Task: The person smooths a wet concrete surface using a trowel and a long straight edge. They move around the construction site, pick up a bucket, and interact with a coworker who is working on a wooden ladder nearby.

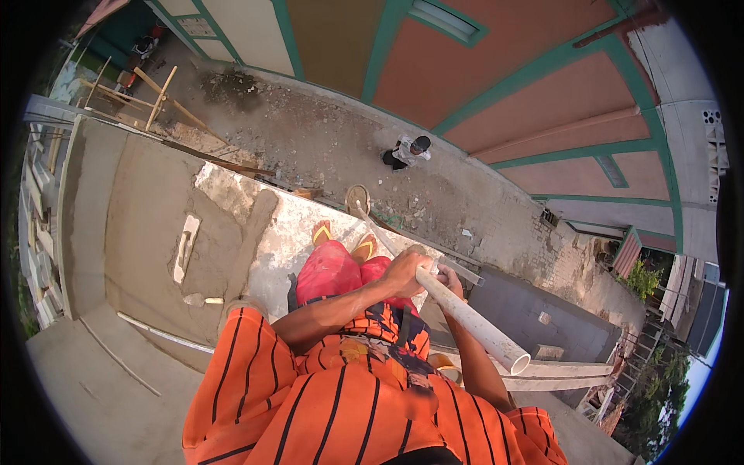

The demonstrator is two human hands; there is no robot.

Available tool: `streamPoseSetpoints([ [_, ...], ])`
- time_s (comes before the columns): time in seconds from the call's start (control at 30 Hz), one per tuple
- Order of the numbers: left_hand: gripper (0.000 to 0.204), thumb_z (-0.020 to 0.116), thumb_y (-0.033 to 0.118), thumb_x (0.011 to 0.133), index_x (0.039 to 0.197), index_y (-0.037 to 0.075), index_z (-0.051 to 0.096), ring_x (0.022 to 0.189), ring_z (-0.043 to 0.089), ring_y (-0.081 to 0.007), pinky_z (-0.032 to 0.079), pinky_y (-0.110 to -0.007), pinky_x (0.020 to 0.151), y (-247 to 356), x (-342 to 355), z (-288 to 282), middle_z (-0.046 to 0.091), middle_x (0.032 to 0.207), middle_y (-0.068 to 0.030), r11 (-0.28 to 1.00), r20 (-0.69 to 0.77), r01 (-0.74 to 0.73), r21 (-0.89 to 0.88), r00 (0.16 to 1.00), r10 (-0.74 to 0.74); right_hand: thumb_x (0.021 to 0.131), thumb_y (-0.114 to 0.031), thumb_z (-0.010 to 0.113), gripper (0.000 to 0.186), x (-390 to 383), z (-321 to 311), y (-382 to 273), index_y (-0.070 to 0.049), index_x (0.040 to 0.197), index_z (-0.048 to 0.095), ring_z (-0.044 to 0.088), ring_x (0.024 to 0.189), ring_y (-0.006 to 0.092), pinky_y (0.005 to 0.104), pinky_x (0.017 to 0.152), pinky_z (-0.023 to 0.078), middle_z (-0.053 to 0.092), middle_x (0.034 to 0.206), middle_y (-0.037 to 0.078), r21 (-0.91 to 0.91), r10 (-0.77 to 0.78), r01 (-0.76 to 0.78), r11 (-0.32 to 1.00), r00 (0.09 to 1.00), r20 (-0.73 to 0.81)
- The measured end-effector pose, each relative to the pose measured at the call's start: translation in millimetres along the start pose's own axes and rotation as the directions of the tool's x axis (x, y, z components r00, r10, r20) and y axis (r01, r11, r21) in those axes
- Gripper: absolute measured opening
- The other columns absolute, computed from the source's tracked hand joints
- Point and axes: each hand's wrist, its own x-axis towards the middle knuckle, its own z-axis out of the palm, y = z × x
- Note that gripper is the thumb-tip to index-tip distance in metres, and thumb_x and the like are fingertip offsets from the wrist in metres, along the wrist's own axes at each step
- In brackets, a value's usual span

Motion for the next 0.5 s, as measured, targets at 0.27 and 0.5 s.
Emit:
streamPoseSetpoints([
  [0.27, 0.030, 0.070, 0.023, 0.074, 0.062, 0.008, 0.047, 0.056, 0.052, -0.0347, 0.039, -0.045, 0.059, 209, -16, -77, 0.055, 0.061, -0.0123, 0.948, -0.122, -0.314, -0.056, 0.944, 0.306, 0.088, -0.029, 0.066, 0.026, 45, 127, -111, -0.004, 0.090, 0.056, 0.054, 0.071, 0.0161, 0.0323, 0.070, 0.047, 0.059, 0.080, 0.005, -0.274, -0.694, 0.651, 0.707, 0.714, -0.095],
  [0.5, 0.083, 0.087, 0.032, 0.053, 0.117, 0.003, 0.044, 0.091, 0.056, -0.0350, 0.040, -0.045, 0.085, 317, -9, -162, 0.058, 0.093, -0.0162, 0.525, -0.167, -0.776, -0.349, 0.603, 0.780, 0.093, -0.032, 0.060, 0.042, -68, 90, -259, -0.007, 0.062, 0.046, 0.047, 0.064, 0.0149, 0.0316, 0.065, 0.040, 0.049, 0.060, 0.003, -0.026, -0.720, 0.738, 0.675, 0.650, -0.242],
])
